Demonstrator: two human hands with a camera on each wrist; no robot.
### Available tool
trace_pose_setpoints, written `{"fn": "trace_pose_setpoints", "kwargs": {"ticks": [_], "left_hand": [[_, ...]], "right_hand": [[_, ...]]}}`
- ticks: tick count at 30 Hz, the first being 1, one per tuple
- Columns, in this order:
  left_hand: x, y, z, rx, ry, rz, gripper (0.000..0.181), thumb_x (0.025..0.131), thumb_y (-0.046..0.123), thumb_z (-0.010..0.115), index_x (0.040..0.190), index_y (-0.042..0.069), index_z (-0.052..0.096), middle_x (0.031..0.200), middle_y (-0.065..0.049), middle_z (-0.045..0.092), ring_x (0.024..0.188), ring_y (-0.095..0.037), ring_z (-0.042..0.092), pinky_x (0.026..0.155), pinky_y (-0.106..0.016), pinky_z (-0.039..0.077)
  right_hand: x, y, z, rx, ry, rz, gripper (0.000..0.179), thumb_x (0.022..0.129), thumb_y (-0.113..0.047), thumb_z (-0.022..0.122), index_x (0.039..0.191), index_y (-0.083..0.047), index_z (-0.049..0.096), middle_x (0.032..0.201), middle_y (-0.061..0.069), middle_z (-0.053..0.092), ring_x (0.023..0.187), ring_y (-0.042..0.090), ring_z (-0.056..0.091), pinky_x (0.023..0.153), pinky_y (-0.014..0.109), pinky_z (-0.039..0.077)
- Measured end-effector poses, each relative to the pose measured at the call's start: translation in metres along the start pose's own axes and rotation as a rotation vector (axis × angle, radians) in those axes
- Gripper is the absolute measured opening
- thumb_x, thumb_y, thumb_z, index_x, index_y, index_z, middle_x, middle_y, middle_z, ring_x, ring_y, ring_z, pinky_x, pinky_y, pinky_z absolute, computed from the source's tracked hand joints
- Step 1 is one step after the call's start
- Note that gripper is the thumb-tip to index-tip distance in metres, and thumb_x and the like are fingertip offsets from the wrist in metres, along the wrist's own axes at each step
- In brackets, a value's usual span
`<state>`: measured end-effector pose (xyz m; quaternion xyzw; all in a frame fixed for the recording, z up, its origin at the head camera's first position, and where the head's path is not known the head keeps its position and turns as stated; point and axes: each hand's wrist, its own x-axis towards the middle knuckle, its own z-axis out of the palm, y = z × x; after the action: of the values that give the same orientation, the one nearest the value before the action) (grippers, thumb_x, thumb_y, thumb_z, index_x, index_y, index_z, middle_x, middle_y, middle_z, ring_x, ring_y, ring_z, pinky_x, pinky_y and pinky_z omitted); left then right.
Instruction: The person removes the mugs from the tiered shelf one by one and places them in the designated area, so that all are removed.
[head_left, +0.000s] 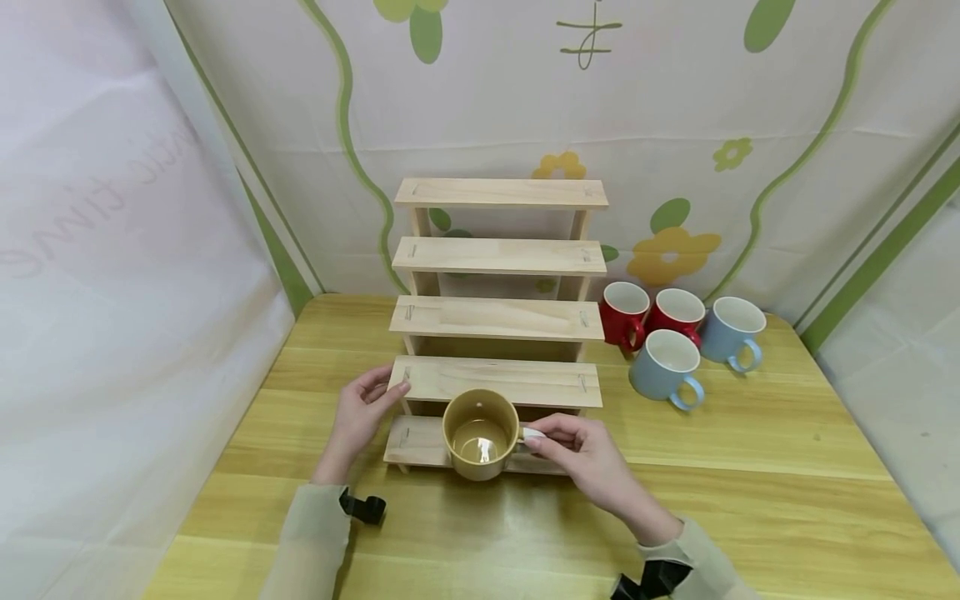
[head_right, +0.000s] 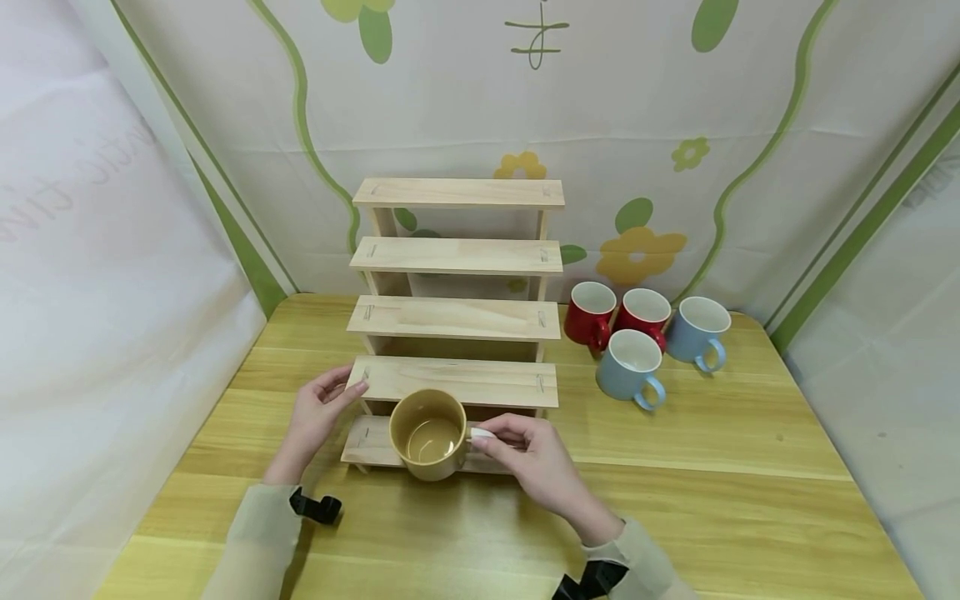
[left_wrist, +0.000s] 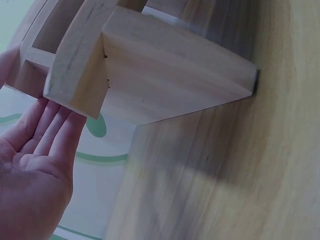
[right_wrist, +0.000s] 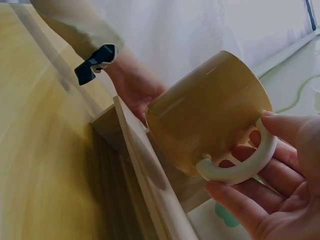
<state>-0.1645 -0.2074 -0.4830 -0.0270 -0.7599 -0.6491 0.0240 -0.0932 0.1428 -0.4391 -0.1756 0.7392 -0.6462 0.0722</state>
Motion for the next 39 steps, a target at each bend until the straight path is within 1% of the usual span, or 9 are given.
{"fn": "trace_pose_setpoints", "kwargs": {"ticks": [3, 5, 10, 13, 17, 25, 29, 35, 39], "left_hand": [[0.000, 0.000, -0.001, 0.017, 0.007, -0.016, 0.053, 0.095, 0.025, 0.077, 0.137, -0.001, 0.060, 0.136, -0.019, 0.061, 0.119, -0.031, 0.062, 0.090, -0.026, 0.056], [0.000, 0.000, -0.001, 0.020, 0.015, -0.023, 0.053, 0.094, 0.026, 0.077, 0.137, -0.001, 0.060, 0.135, -0.019, 0.061, 0.120, -0.032, 0.062, 0.091, -0.025, 0.056], [-0.001, 0.001, -0.001, 0.018, 0.029, -0.025, 0.054, 0.093, 0.027, 0.079, 0.136, 0.000, 0.062, 0.133, -0.019, 0.063, 0.119, -0.031, 0.062, 0.091, -0.023, 0.055], [-0.002, 0.002, -0.001, 0.021, 0.029, -0.026, 0.054, 0.093, 0.028, 0.079, 0.136, 0.000, 0.062, 0.133, -0.019, 0.063, 0.119, -0.030, 0.062, 0.091, -0.023, 0.055], [-0.002, 0.002, 0.000, 0.026, 0.028, -0.030, 0.053, 0.093, 0.028, 0.079, 0.136, 0.001, 0.063, 0.133, -0.018, 0.063, 0.119, -0.030, 0.062, 0.091, -0.023, 0.055], [-0.003, 0.004, 0.000, 0.025, 0.028, -0.039, 0.054, 0.092, 0.030, 0.079, 0.136, 0.002, 0.063, 0.131, -0.018, 0.064, 0.118, -0.029, 0.063, 0.091, -0.024, 0.056], [-0.003, 0.004, 0.000, 0.019, 0.027, -0.040, 0.053, 0.093, 0.029, 0.079, 0.136, 0.002, 0.063, 0.130, -0.018, 0.064, 0.117, -0.029, 0.063, 0.090, -0.024, 0.056], [-0.002, 0.002, -0.001, 0.009, 0.020, -0.039, 0.053, 0.093, 0.026, 0.078, 0.137, 0.001, 0.061, 0.132, -0.019, 0.063, 0.119, -0.031, 0.062, 0.091, -0.024, 0.056], [-0.002, 0.001, -0.001, 0.002, 0.017, -0.033, 0.054, 0.093, 0.026, 0.078, 0.138, 0.001, 0.060, 0.133, -0.020, 0.062, 0.120, -0.033, 0.062, 0.091, -0.025, 0.056]], "right_hand": [[-0.001, -0.002, -0.002, -0.004, 0.005, -0.001, 0.014, 0.097, -0.012, 0.072, 0.107, -0.003, 0.074, 0.103, 0.015, 0.074, 0.094, 0.034, 0.072, 0.084, 0.033, 0.060], [-0.002, -0.003, -0.004, -0.012, 0.012, -0.012, 0.013, 0.096, -0.012, 0.072, 0.107, -0.003, 0.075, 0.102, 0.014, 0.074, 0.094, 0.033, 0.072, 0.083, 0.032, 0.060], [-0.003, -0.003, -0.007, -0.012, 0.018, -0.038, 0.013, 0.096, -0.009, 0.072, 0.107, -0.003, 0.075, 0.101, 0.015, 0.075, 0.092, 0.032, 0.072, 0.081, 0.032, 0.061], [-0.004, -0.004, -0.009, -0.005, 0.019, -0.045, 0.012, 0.097, -0.008, 0.071, 0.107, -0.002, 0.074, 0.100, 0.018, 0.074, 0.091, 0.031, 0.072, 0.081, 0.034, 0.061], [-0.005, -0.007, -0.012, 0.001, 0.022, -0.052, 0.012, 0.096, -0.006, 0.071, 0.106, 0.000, 0.074, 0.100, 0.018, 0.074, 0.091, 0.031, 0.073, 0.081, 0.035, 0.061], [-0.009, -0.014, -0.024, -0.043, 0.037, -0.030, 0.012, 0.097, -0.009, 0.071, 0.106, -0.002, 0.074, 0.098, 0.015, 0.075, 0.089, 0.026, 0.073, 0.079, 0.031, 0.061], [-0.012, -0.019, -0.032, -0.049, 0.052, -0.027, 0.013, 0.097, -0.008, 0.071, 0.107, -0.001, 0.074, 0.104, 0.011, 0.075, 0.089, 0.023, 0.073, 0.079, 0.032, 0.061], [-0.017, -0.027, -0.043, -0.033, 0.056, -0.061, 0.012, 0.098, -0.003, 0.068, 0.108, 0.002, 0.074, 0.112, 0.010, 0.074, 0.089, 0.023, 0.073, 0.078, 0.035, 0.062], [-0.020, -0.032, -0.051, -0.032, 0.064, -0.099, 0.013, 0.098, 0.002, 0.065, 0.109, 0.005, 0.072, 0.107, 0.010, 0.075, 0.090, 0.023, 0.073, 0.079, 0.036, 0.062]]}}
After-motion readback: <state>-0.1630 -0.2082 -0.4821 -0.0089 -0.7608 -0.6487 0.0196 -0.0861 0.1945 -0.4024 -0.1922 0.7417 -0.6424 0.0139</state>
